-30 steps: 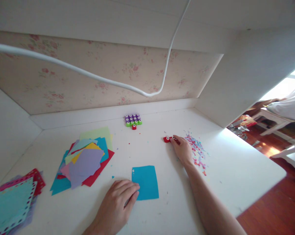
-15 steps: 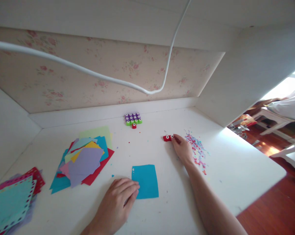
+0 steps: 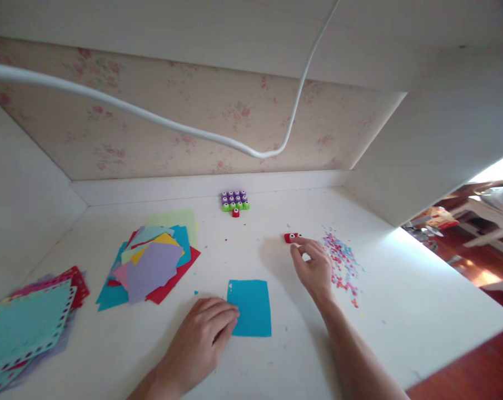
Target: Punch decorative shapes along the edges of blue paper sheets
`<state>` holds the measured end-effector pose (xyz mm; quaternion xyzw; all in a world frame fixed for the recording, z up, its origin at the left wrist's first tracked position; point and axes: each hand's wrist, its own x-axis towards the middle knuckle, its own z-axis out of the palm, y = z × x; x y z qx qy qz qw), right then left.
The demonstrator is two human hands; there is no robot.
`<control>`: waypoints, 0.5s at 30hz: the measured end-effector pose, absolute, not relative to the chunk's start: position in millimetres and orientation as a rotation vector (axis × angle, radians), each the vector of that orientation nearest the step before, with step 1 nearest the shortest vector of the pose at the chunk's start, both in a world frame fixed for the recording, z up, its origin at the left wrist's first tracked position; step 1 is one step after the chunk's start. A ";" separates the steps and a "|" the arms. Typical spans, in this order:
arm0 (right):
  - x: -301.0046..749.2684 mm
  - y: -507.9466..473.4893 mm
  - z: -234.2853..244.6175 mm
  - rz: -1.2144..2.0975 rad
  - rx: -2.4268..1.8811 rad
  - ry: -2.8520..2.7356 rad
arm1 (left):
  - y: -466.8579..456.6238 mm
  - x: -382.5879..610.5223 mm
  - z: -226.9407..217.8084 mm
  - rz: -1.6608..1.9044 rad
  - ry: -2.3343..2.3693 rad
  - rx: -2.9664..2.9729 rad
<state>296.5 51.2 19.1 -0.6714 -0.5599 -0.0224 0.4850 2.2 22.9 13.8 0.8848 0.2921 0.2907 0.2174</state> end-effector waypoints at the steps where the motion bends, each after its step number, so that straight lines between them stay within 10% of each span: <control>1: 287.9 48.3 18.9 -0.017 -1.575 -1.440 | 22.8 2.8 13.6 0.811 0.813 2.441; 15: 245.9 35.7 12.5 0.094 -1.554 -2.095 | 20.6 25.9 15.6 0.654 0.964 2.473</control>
